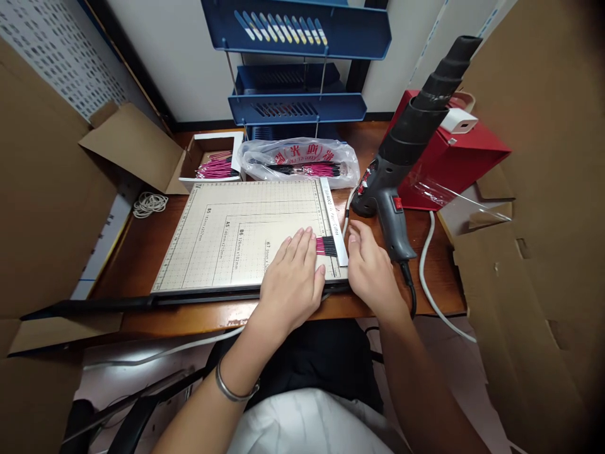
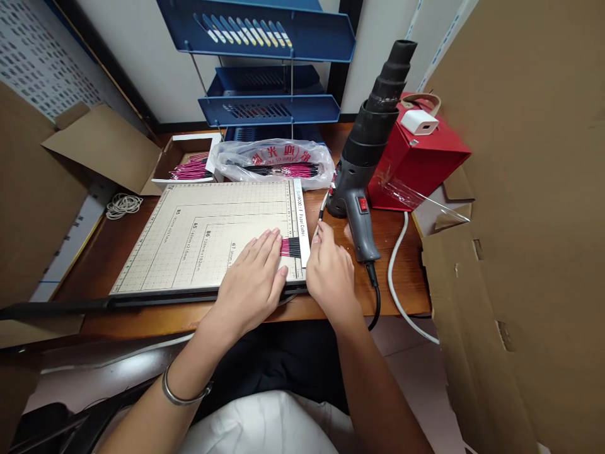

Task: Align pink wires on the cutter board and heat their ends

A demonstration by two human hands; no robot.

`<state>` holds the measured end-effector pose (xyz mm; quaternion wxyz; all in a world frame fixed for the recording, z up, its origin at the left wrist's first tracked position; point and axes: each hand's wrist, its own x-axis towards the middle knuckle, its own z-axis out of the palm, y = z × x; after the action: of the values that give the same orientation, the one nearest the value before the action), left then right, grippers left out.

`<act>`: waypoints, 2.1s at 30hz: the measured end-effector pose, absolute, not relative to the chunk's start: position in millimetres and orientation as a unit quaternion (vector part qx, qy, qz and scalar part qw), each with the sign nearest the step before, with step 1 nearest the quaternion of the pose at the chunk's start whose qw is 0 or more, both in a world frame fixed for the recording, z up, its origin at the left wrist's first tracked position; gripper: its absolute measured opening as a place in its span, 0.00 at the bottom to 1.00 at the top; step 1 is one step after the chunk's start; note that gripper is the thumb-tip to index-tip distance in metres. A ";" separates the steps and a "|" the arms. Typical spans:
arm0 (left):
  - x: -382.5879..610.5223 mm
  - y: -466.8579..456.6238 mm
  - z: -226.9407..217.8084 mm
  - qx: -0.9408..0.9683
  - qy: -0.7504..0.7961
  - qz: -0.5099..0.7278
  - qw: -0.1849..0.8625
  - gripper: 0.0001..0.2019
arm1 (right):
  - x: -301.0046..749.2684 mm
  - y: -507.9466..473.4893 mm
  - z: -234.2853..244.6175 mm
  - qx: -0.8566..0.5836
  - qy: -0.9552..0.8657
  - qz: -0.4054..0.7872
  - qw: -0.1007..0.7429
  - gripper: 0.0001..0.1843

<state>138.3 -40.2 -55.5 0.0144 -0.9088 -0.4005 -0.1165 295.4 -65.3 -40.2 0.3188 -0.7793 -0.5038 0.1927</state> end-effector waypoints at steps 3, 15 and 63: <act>139.6 -41.0 -54.6 -0.907 -0.406 -0.113 0.018 0.29 | 293.7 -65.5 -40.8 -0.774 -0.507 0.193 0.325 0.27; 140.6 -40.8 -54.7 -0.911 -0.399 -0.108 0.015 0.30 | 283.5 -68.6 -45.9 -0.749 -0.571 0.182 0.284 0.31; 143.7 -43.8 -55.2 -0.903 -0.417 -0.105 -0.004 0.29 | 281.0 -68.3 -50.5 -0.750 -0.551 0.209 0.300 0.35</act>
<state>143.7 -43.8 -55.2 -0.0043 -0.9030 -0.4166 -0.1048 281.0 -68.3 -50.5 0.3004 -0.7502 -0.5506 0.2092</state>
